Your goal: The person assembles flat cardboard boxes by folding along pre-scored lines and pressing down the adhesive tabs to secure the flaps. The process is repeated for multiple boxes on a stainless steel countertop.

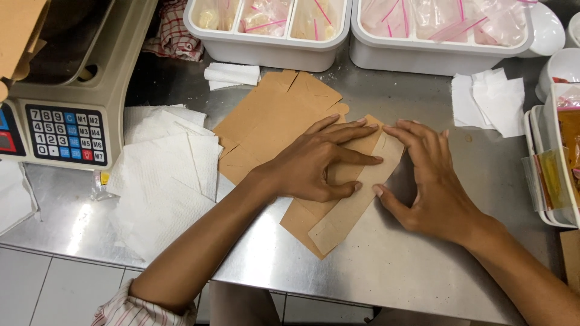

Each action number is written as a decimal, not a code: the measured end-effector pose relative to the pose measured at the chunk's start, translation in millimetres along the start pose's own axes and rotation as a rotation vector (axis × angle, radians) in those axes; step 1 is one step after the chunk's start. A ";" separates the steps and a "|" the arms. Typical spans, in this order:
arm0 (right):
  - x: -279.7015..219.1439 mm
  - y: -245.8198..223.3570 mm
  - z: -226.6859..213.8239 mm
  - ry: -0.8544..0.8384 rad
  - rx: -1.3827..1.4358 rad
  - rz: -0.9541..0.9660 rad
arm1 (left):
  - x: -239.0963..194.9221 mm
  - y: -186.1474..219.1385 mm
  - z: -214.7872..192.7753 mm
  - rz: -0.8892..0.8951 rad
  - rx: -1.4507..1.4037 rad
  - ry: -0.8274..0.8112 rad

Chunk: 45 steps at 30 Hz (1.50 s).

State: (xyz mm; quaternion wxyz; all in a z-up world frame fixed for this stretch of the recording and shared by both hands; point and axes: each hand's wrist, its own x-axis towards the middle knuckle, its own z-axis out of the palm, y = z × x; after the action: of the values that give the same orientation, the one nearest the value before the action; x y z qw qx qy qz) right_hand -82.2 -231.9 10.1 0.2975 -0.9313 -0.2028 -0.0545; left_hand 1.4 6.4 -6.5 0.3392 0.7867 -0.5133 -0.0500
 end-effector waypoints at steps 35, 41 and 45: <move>-5.8 -11.8 9.2 0.053 -0.035 -0.028 | 0.8 0.6 -0.4 0.009 -0.006 0.005; -2.2 2.8 5.5 0.078 -0.059 0.019 | 0.8 1.7 -0.3 -0.003 0.002 -0.005; -0.7 12.8 3.1 0.098 -0.078 0.052 | 1.2 1.5 -0.3 0.000 -0.003 -0.006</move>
State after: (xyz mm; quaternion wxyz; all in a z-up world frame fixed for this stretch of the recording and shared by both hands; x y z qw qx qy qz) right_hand -77.6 -239.9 0.6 0.2720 -0.9434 -0.1613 -0.1002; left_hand 1.0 5.1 -5.1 0.3389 0.7862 -0.5141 -0.0529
